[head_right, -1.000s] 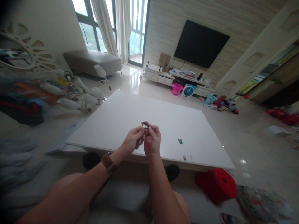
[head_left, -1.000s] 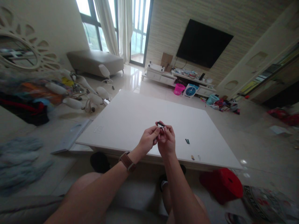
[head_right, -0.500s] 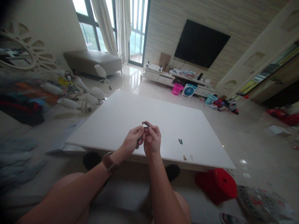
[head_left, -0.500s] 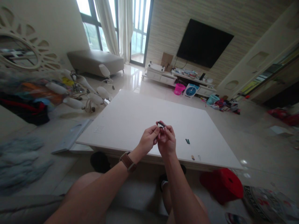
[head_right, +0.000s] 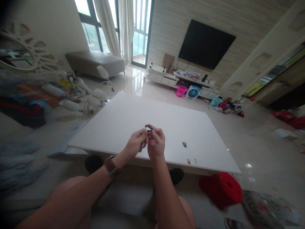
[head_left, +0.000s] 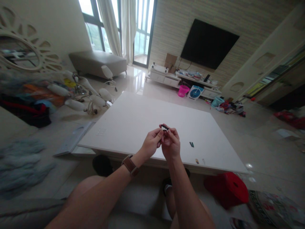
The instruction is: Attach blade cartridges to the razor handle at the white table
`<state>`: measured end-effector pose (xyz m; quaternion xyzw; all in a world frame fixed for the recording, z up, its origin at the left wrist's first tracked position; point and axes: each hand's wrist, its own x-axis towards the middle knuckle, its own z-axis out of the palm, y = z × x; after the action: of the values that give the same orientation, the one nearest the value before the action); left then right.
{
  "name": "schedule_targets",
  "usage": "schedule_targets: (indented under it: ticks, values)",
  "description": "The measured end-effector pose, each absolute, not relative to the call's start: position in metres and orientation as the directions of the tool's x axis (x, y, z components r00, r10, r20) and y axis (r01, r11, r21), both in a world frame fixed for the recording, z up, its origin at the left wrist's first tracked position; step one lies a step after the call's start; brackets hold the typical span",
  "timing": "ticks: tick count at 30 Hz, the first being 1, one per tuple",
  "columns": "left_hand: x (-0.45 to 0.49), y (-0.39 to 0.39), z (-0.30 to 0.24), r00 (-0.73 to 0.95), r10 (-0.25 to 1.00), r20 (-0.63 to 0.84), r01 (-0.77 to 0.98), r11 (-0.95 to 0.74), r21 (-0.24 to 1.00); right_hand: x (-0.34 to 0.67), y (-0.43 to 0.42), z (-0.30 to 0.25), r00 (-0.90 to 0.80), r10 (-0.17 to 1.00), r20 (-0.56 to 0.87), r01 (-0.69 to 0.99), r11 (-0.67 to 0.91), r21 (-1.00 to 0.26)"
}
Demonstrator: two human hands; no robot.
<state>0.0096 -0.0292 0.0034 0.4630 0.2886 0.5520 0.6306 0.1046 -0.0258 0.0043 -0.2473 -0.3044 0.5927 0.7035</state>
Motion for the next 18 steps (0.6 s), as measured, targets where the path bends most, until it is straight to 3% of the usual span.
schedule_targets:
  ticks: [5,12,18]
  values:
    - [0.0110,-0.0286,-0.0026,0.197,0.961,0.196,-0.349,-0.118,0.930,0.1052,-0.0245,0.0016,0.125,0.979,0.161,-0.670,0.203,-0.714]
    - [0.0103,-0.0343,-0.0023,0.072,0.947,0.314,-0.031,-0.313,0.949,0.1031,-0.0273,0.0037,0.131,0.967,0.219,-0.607,0.253,-0.753]
    - [0.0104,-0.0358,-0.0031,0.088,0.952,0.292,-0.099,-0.284,0.954,0.1028,-0.0309,0.0065,0.157,0.942,0.296,-0.546,0.333,-0.769]
